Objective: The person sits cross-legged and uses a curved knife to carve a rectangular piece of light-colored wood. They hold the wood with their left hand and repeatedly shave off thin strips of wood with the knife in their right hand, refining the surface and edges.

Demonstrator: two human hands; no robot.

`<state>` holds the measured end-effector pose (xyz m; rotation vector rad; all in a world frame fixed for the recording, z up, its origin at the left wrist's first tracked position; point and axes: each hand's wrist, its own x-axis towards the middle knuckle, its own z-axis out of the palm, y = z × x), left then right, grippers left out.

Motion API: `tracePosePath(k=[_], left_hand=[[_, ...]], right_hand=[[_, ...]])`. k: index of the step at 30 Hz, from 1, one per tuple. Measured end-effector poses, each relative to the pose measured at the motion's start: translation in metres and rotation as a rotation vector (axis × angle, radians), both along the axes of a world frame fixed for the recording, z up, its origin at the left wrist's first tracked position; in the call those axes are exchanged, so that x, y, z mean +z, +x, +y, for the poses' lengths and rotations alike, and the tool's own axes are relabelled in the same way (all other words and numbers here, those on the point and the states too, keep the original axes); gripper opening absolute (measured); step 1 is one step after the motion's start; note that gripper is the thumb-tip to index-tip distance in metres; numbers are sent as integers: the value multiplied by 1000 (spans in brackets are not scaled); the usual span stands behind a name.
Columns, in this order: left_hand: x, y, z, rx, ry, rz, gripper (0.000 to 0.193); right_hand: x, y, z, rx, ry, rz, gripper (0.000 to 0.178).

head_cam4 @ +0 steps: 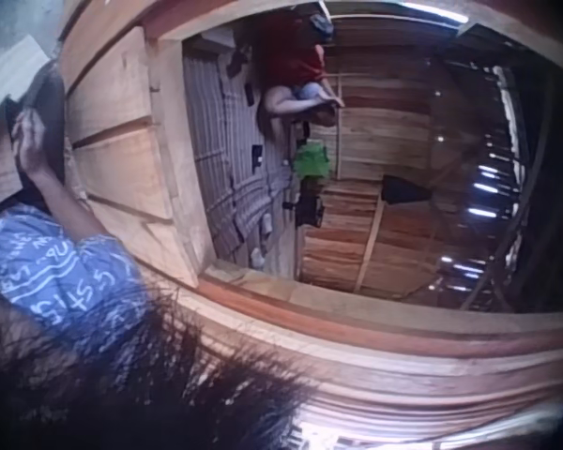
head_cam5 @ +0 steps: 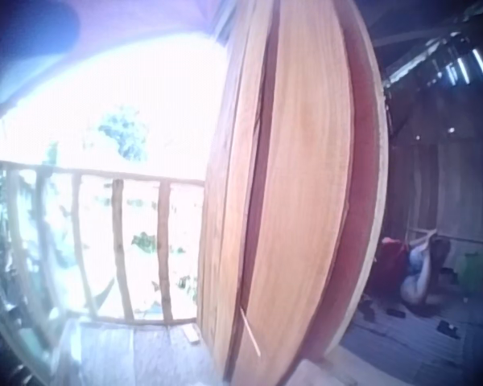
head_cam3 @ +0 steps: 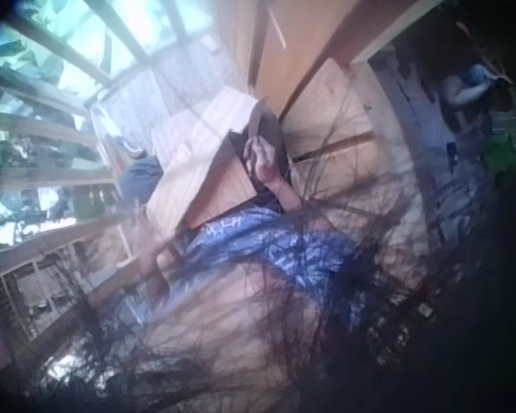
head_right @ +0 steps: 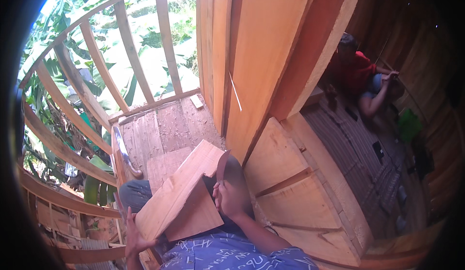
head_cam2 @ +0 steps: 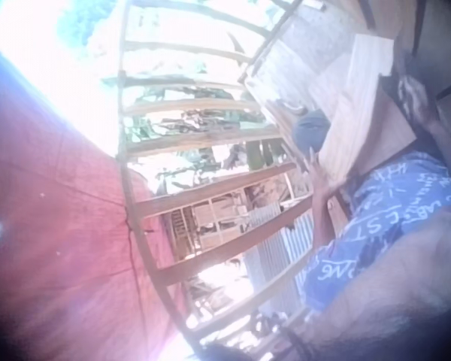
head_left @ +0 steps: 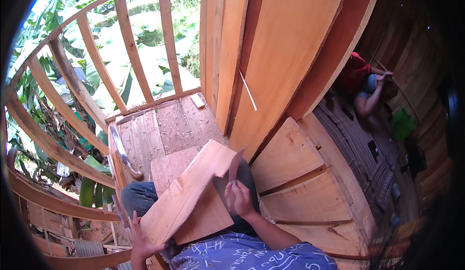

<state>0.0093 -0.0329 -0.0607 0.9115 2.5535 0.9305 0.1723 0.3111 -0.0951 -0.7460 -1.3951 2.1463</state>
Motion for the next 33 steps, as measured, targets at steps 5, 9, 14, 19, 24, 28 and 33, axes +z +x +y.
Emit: tracePosePath(k=[5, 9, 14, 19, 24, 28, 33], left_hand=[[-9, -1, -2, -52, -80, 109, 150], [-10, 1, -3, -50, -65, 103, 151], [-5, 2, -3, -51, -77, 100, 150], [-8, -1, -7, -72, -21, 84, 149], [1, -3, -3, -82, -29, 58, 150], [2, -5, -3, -54, -16, -10, 152], [-2, -10, -6, -79, 55, -42, 156]], right_hand=[[33, 2, -9, 506, 53, -168, 23], [32, -3, -8, 603, 28, -278, 21], [20, 13, -5, 663, -19, -342, 19], [25, 25, -13, 859, 12, -246, 20], [19, 17, -19, 437, 51, -263, 21], [19, 23, -36, 898, -36, -219, 21], [14, 14, -34, 306, -61, -167, 19]])
